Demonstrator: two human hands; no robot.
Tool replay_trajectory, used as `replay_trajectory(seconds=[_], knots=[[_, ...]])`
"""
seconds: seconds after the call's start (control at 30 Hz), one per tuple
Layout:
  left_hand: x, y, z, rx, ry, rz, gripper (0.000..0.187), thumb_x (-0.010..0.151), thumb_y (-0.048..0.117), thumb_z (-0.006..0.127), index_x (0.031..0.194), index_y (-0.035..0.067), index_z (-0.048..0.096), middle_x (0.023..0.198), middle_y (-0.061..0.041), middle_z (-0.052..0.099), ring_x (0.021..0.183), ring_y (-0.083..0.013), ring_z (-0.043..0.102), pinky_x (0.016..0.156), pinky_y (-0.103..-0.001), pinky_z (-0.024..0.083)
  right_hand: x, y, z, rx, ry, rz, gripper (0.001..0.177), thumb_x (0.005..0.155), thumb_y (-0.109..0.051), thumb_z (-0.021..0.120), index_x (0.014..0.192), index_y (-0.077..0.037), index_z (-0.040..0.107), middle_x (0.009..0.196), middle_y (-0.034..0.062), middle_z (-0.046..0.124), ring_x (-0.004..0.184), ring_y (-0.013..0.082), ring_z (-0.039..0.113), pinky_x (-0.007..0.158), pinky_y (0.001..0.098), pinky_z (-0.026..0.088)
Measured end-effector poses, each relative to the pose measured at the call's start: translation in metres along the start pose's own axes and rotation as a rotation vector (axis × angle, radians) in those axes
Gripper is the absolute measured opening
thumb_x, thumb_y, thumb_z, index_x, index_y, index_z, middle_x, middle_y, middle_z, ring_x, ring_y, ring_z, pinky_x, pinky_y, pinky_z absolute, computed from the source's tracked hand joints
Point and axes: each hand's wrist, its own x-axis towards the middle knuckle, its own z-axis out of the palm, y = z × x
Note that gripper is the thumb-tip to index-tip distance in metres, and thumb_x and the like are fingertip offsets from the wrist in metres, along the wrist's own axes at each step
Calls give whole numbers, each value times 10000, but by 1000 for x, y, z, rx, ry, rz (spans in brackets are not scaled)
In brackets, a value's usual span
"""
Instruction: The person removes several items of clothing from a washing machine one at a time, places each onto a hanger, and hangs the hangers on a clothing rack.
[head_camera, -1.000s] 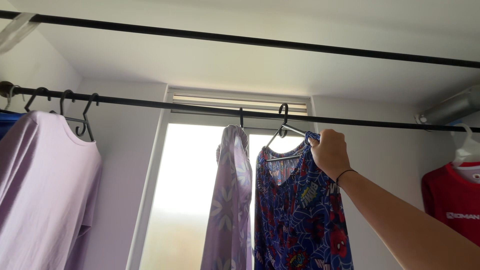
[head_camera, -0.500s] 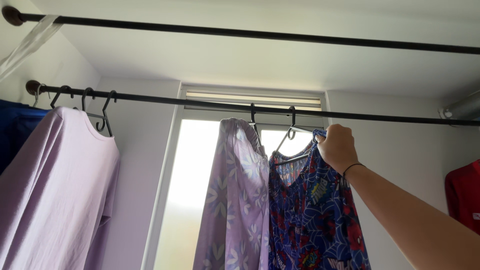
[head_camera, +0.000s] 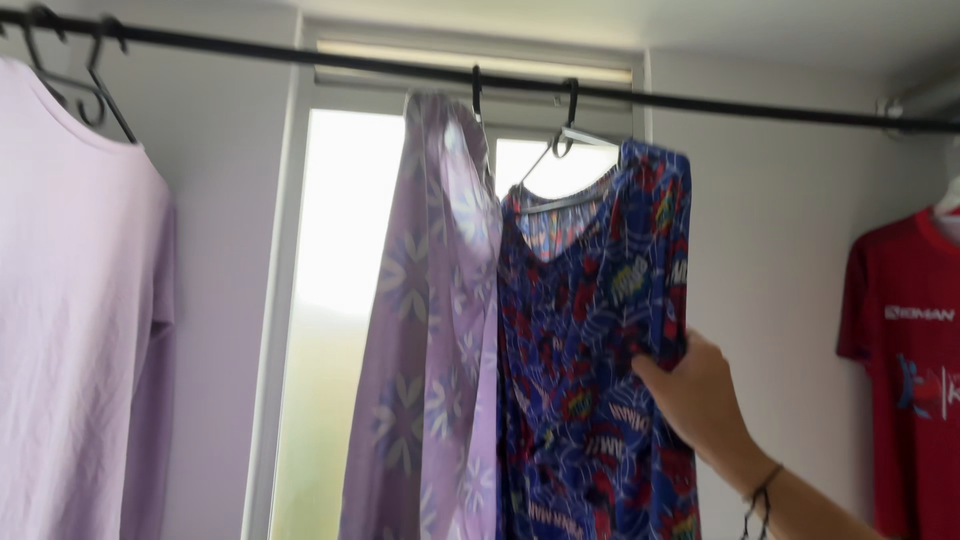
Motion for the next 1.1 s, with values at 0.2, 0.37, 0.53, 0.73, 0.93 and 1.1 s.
replay_trajectory(seconds=[0.2, 0.37, 0.53, 0.73, 0.93, 1.1], knots=[[-58, -71, 0, -43, 36, -167, 368, 762, 291, 837, 1032, 56, 755, 986, -50, 746, 954, -167, 668, 895, -313, 548, -80, 116, 17, 182, -154, 348, 420, 834, -66, 716, 639, -81, 344, 463, 36, 344, 361, 156, 287, 355, 328, 247], [-116, -122, -4, -83, 43, -306, 350, 762, 290, 843, 1012, 57, 766, 967, -41, 749, 941, -154, 669, 886, -303, 551, -156, 164, 23, 188, -155, 508, 456, 775, 12, 660, 645, -134, 248, 546, 4, 273, 485, 146, 230, 461, 347, 188], [-178, -149, -9, -11, 88, -332, 377, 801, 347, 783, 1074, 90, 741, 1015, -26, 748, 964, -153, 666, 879, -306, 544, -211, 206, 26, 108, -189, 606, 235, 784, -95, 693, 724, -16, 480, 688, 63, 492, 657, 182, 392, 533, 378, 339], [-204, -172, -12, 230, 242, -179, 383, 924, 505, 653, 1028, 138, 632, 860, -46, 679, 836, -179, 638, 775, -361, 501, -261, 192, 13, 272, -214, 582, 207, 821, -208, 848, 870, -39, 738, 834, 15, 680, 786, 121, 567, 702, 302, 485], [-218, -143, -5, 304, 346, -208, 400, 879, 460, 769, 996, 125, 582, 797, -124, 703, 812, -242, 640, 765, -409, 496, -293, 236, -4, 203, -280, 477, 213, 883, -199, 876, 818, -59, 729, 766, 43, 692, 765, 147, 619, 755, 318, 512], [-232, -163, -24, 436, 134, -361, 443, 633, 369, 976, 872, 97, 721, 775, -92, 750, 777, -237, 687, 766, -383, 528, -329, 291, -12, 154, -353, 565, 224, 903, -238, 863, 939, -36, 773, 886, 104, 748, 899, 212, 694, 839, 402, 546]])
